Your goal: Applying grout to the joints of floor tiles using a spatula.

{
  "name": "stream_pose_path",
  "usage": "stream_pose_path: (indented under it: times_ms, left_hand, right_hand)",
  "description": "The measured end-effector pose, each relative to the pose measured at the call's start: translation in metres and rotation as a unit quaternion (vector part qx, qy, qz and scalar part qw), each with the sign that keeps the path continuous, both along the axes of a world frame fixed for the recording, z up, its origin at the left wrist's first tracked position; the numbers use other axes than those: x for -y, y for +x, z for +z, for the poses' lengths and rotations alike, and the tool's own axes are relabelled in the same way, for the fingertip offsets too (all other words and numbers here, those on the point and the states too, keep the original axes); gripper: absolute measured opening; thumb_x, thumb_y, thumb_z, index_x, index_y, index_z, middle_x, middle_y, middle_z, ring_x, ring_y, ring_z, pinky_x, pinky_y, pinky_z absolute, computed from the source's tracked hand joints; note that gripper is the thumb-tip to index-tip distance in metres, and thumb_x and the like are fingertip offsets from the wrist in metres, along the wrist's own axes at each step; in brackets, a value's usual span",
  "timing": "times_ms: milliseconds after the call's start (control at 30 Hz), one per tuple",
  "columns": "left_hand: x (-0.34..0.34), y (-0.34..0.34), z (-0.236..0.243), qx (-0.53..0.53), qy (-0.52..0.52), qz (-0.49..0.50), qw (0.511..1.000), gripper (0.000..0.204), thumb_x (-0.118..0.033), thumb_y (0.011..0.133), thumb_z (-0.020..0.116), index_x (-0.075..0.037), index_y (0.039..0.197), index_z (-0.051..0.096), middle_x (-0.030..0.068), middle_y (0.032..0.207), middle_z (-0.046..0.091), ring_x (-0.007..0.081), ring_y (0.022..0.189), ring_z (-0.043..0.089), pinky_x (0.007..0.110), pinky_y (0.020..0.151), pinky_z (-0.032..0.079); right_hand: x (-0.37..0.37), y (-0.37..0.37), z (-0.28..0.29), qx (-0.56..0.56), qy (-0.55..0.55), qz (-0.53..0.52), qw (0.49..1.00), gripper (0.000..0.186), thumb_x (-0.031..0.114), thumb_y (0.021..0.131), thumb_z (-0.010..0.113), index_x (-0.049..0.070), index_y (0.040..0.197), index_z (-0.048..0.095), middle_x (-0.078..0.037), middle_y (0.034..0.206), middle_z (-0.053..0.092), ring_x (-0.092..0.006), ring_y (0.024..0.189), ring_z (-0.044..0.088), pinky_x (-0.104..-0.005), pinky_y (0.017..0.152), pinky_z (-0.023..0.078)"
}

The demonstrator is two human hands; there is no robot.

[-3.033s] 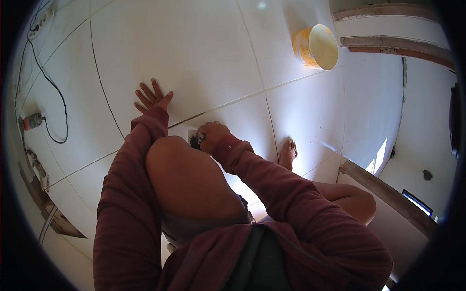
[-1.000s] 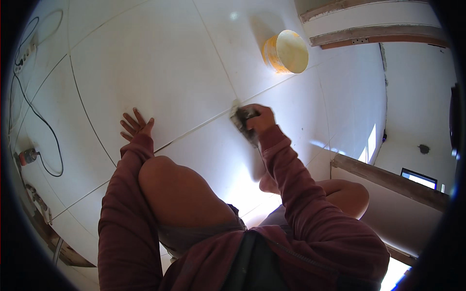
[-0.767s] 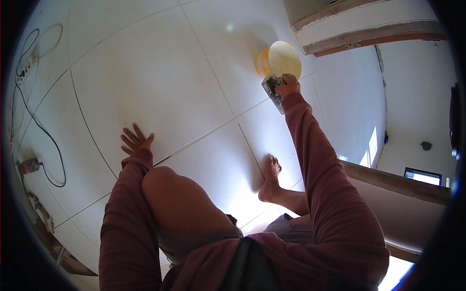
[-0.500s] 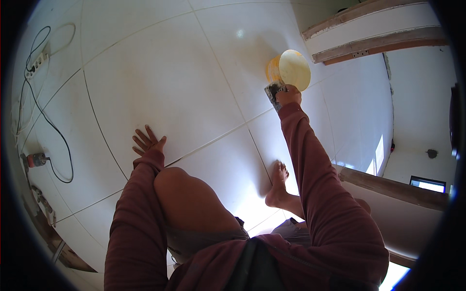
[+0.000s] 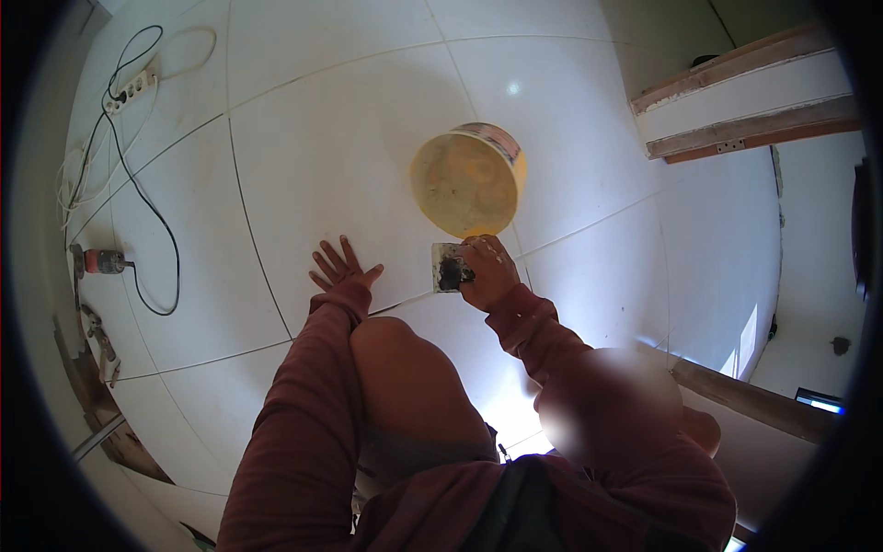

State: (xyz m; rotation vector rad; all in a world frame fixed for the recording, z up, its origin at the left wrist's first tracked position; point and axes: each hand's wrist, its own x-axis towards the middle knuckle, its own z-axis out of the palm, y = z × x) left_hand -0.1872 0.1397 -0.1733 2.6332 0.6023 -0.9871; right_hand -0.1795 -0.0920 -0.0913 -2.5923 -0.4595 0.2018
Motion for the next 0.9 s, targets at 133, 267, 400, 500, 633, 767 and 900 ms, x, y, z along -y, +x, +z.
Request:
stream_pose_path:
  times_ms: [133, 267, 400, 500, 633, 767, 900]
  left_hand:
    - [-0.002, 0.001, 0.005, 0.000, -0.015, 0.022, 1.000, 0.098, -0.060, 0.063, 0.052, -0.023, 0.132, -0.007, 0.0147, 0.135, -0.017, 0.0338, 0.123, -0.019, 0.056, 0.092, -0.009]
    - [0.001, 0.003, 0.006, -0.001, -0.028, 0.006, 1.000, 0.101, -0.059, 0.062, 0.054, -0.022, 0.132, -0.008, 0.0153, 0.135, -0.019, 0.0346, 0.122, -0.020, 0.056, 0.092, -0.010]
    - [-0.002, 0.004, 0.010, -0.020, -0.035, 0.014, 0.999, 0.105, -0.061, 0.059, 0.056, -0.021, 0.132, -0.008, 0.0163, 0.134, -0.019, 0.0350, 0.122, -0.021, 0.056, 0.091, -0.011]
    - [-0.005, -0.002, 0.012, -0.024, -0.027, 0.009, 0.999, 0.109, -0.064, 0.056, 0.056, -0.021, 0.131, -0.009, 0.0170, 0.134, -0.020, 0.0353, 0.121, -0.022, 0.056, 0.091, -0.012]
    - [-0.001, 0.003, 0.015, -0.005, -0.056, 0.016, 0.998, 0.111, -0.067, 0.054, 0.054, -0.021, 0.131, -0.009, 0.0168, 0.134, -0.020, 0.0350, 0.121, -0.023, 0.056, 0.091, -0.013]
    - [-0.004, 0.001, 0.013, -0.002, -0.066, 0.014, 0.998, 0.109, -0.068, 0.055, 0.052, -0.021, 0.131, -0.009, 0.0165, 0.134, -0.020, 0.0344, 0.121, -0.023, 0.056, 0.091, -0.013]
    - [-0.004, 0.002, 0.015, -0.005, -0.065, 0.018, 0.998, 0.108, -0.068, 0.056, 0.052, -0.021, 0.132, -0.009, 0.0165, 0.134, -0.020, 0.0341, 0.122, -0.023, 0.055, 0.092, -0.013]
  right_hand:
    - [0.004, 0.023, 0.013, -0.010, 0.020, 0.018, 1.000, 0.034, 0.009, 0.052, 0.057, 0.006, 0.086, 0.056, -0.012, 0.104, 0.050, -0.0301, 0.098, 0.044, -0.0372, 0.085, 0.038]
    - [0.014, 0.074, 0.027, -0.014, 0.076, 0.031, 0.997, 0.041, 0.006, 0.049, 0.062, 0.006, 0.090, 0.057, -0.013, 0.100, 0.052, -0.0310, 0.095, 0.046, -0.0350, 0.082, 0.040]
    - [-0.013, 0.107, 0.038, -0.071, 0.145, 0.094, 0.982, 0.035, 0.009, 0.052, 0.060, 0.007, 0.087, 0.057, -0.012, 0.091, 0.052, -0.0310, 0.090, 0.049, -0.0366, 0.077, 0.041]
    - [-0.045, 0.105, 0.050, -0.081, 0.089, 0.131, 0.984, 0.033, 0.010, 0.051, 0.058, 0.004, 0.083, 0.055, -0.013, 0.087, 0.052, -0.0319, 0.085, 0.051, -0.0363, 0.074, 0.042]
    - [-0.031, 0.125, 0.030, -0.080, 0.106, -0.040, 0.990, 0.031, 0.011, 0.050, 0.057, 0.001, 0.080, 0.054, -0.014, 0.076, 0.054, -0.0290, 0.072, 0.053, -0.0337, 0.065, 0.044]
    - [-0.013, 0.147, 0.026, -0.228, 0.274, -0.145, 0.923, 0.028, 0.006, 0.053, 0.054, -0.001, 0.080, 0.055, -0.010, 0.070, 0.056, -0.0166, 0.060, 0.051, -0.0268, 0.058, 0.043]
    - [-0.023, 0.191, 0.034, -0.182, 0.336, -0.208, 0.901, 0.022, 0.008, 0.061, 0.054, -0.003, 0.080, 0.056, -0.008, 0.067, 0.057, -0.0143, 0.062, 0.054, -0.0251, 0.058, 0.044]
